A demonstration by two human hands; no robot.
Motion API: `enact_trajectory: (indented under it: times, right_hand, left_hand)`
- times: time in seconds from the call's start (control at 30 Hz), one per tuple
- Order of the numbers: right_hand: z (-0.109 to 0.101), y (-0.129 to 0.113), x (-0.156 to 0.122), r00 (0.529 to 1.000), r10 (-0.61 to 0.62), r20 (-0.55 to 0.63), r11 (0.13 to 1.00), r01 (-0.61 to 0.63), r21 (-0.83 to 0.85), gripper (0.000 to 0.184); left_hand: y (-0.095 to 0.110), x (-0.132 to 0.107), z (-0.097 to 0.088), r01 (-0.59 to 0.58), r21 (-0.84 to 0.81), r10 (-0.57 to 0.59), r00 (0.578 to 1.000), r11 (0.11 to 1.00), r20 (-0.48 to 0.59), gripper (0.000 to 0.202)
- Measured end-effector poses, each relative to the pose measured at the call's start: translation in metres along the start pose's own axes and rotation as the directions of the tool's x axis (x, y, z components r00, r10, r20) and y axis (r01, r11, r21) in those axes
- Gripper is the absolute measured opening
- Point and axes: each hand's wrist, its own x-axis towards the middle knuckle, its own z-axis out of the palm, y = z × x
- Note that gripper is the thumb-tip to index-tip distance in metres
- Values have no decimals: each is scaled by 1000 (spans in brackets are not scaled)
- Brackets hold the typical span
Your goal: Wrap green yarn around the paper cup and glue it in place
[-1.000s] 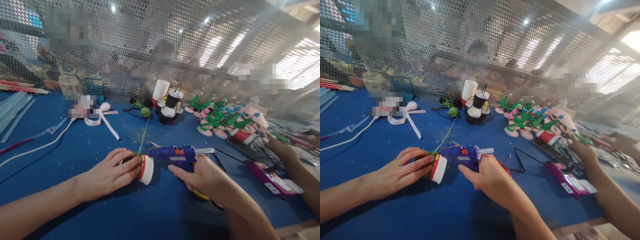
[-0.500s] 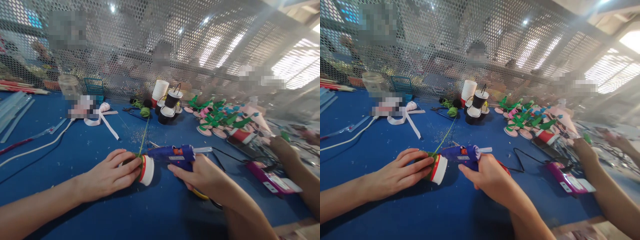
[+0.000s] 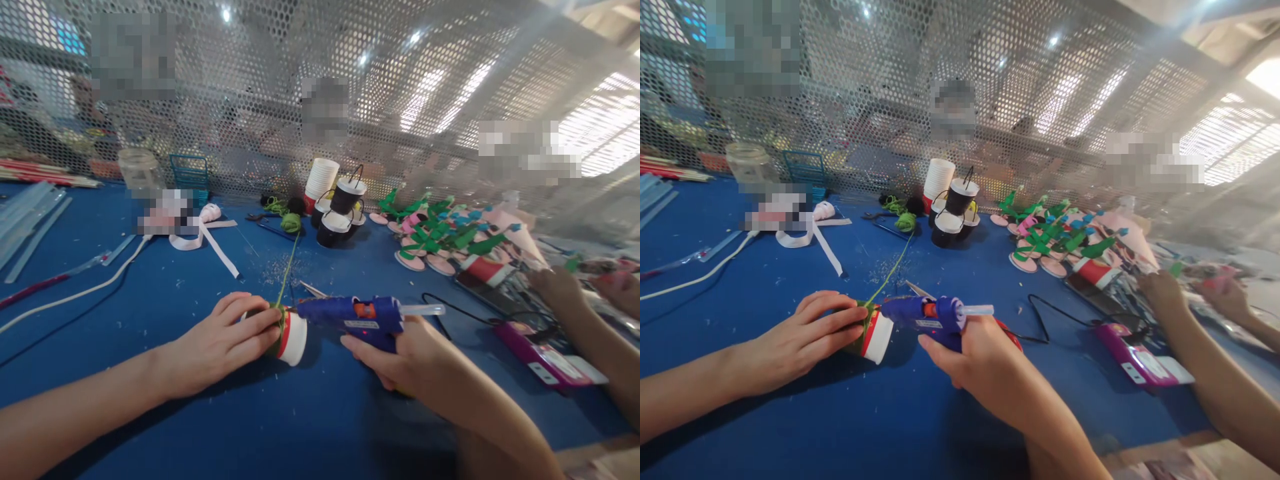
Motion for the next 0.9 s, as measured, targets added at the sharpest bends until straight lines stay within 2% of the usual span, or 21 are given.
enact_trajectory:
  times: [0.07, 0.23, 0.33, 0.43, 0.57, 0.67, 0.9]
  right_hand:
    - [1, 5, -3, 1000, -29, -2, 1000, 29, -6, 10]
    - [6, 10, -9, 1000, -11, 22, 1000, 11, -9, 34]
    - [7, 8, -12, 1000, 12, 6, 999, -12, -31, 42]
    - [6, 4, -14, 1000, -19, 6, 1000, 19, -17, 35]
    - [2, -2, -14, 991, -128, -26, 992, 128, 20, 16]
    - [0, -4, -14, 984, -176, -28, 984, 177, 35, 13]
    - [1, -1, -15, 994, -106, 9, 993, 105, 46, 16]
  left_hand:
    - [0, -1, 1, 19, -23, -18, 1000, 1000, 17, 30]
    - [0, -2, 2, 43, -36, -42, 999, 998, 21, 28]
    - [-1, -1, 2, 53, -50, -52, 998, 997, 20, 27]
    - [-1, -1, 2, 71, -82, -69, 997, 994, 19, 27]
    - [-1, 0, 2, 75, -105, -73, 997, 992, 24, 27]
    - [-1, 0, 3, 83, -99, -82, 997, 992, 11, 26]
    - [-1, 3, 4, 103, -86, -104, 995, 991, -5, 25]
